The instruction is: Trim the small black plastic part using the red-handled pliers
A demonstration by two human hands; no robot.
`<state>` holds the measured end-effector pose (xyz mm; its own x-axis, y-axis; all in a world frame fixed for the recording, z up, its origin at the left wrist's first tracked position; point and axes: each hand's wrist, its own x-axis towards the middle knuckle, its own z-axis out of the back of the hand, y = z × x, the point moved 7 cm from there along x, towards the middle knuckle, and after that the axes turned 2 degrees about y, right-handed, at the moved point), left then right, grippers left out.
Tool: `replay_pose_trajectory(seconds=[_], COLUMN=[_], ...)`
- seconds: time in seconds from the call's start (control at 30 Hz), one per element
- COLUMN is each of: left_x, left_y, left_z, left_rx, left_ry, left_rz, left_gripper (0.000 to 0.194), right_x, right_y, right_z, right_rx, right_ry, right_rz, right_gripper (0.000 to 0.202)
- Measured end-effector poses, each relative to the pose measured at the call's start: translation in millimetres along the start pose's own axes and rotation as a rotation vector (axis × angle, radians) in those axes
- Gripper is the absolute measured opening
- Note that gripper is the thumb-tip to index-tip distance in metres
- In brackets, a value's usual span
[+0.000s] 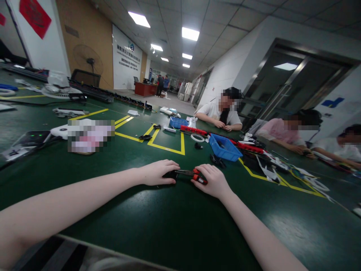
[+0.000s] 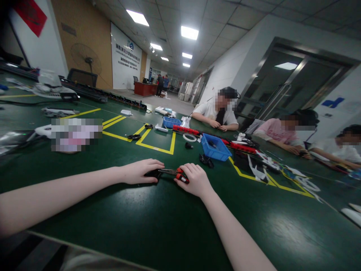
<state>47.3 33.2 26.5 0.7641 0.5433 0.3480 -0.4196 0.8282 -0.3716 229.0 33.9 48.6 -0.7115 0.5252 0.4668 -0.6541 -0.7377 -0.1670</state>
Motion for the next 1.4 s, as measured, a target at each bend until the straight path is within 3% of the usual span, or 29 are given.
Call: replay_pose_trajectory(seconds=[0.57,1.0,1.17,1.4], left_x=[0.4,-0.5,-0.7,-0.2], left_y=[-0.8,-4.8,-3.4,-1.0], left_z=[-1.0,1.5,1.0,0.3], left_rx=[0.068,0.065,0.052,0.055], left_ry=[0.037,0.023,0.002,-0.022], left_rz=[0.009,-0.025,-0.020,-0.042], left_gripper=[0.045,0.041,0.043,0.037], right_x=[-0.2,3.0,5.1,6.0], right_y=[0.5,4.6,4.9,3.2], right_z=[-1.0,-1.8,0.0,-0.8], right_rx=[0.000,-0.036,-0.037,-0.061], right_ry=[0.035,0.060,0.049,0.041], right_rz=[-0.002,0.027,0.040,0.041], right_gripper=[0.028,0.025,0.035,0.028])
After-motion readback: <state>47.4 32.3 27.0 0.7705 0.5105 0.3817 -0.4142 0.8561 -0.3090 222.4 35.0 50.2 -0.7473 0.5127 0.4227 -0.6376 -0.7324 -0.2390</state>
